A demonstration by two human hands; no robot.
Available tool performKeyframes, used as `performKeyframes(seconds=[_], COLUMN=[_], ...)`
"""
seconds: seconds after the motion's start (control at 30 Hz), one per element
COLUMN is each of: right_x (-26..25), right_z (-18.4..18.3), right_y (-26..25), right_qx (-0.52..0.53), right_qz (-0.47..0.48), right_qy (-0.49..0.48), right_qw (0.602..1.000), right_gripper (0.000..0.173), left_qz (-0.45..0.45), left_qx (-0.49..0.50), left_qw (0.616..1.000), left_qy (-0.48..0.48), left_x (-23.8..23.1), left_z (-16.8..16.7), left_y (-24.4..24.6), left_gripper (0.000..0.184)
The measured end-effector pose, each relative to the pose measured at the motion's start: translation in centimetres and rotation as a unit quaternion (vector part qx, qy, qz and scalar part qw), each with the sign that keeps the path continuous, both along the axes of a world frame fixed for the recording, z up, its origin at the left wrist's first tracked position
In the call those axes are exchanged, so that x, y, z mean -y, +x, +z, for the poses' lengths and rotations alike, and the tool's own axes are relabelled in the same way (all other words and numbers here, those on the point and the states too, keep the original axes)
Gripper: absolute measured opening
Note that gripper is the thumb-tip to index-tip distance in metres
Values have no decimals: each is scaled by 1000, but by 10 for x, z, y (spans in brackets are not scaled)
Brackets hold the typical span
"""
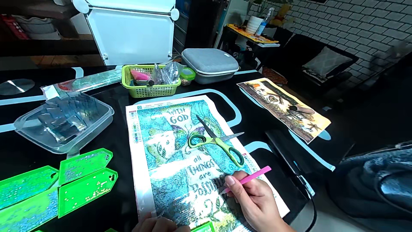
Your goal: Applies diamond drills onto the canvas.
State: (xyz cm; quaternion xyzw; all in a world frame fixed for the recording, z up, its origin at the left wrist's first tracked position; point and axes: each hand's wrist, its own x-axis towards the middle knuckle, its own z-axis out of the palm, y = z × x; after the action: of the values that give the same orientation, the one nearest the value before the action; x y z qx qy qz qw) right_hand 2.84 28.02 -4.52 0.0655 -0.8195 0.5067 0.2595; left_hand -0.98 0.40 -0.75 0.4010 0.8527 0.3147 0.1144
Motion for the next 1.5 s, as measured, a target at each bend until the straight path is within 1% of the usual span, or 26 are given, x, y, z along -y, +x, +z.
performKeyframes(seconds=[0.2,0.3,0.43,0.57,0.63,0.9,1.07,1.23,1.5], right_x=[0,1,0,0,1,0,0,1,2], right_z=[-2,-1,-1,1,0,-1,-2,-1,-2], right_y=[0,0,0,0,1,0,0,-1,0], right_qx=[-13,-17,-12,10,10,-5,-8,-16,-25], right_qz=[-14,-18,-13,-22,-25,-21,-22,-12,-22], right_qy=[75,86,77,-1,-8,54,56,29,89], right_qw=[997,996,997,1000,1000,998,998,999,995], right_gripper=[28,27,28,28,27,31,31,30,28], left_qz=[-2,-1,-3,-3,-1,4,3,1,1], left_qx=[2,-1,-3,-2,1,-4,-3,-3,-3], left_qw=[1000,1000,1000,1000,1000,1000,1000,1000,1000], left_qy=[0,2,-3,3,6,0,-1,0,-3], left_x=[0,0,0,0,1,-1,-1,-1,-1], left_z=[1,1,1,0,0,1,1,1,1], left_y=[-1,-1,-1,-1,0,0,0,0,0], left_gripper=[47,46,47,47,46,46,46,46,46])
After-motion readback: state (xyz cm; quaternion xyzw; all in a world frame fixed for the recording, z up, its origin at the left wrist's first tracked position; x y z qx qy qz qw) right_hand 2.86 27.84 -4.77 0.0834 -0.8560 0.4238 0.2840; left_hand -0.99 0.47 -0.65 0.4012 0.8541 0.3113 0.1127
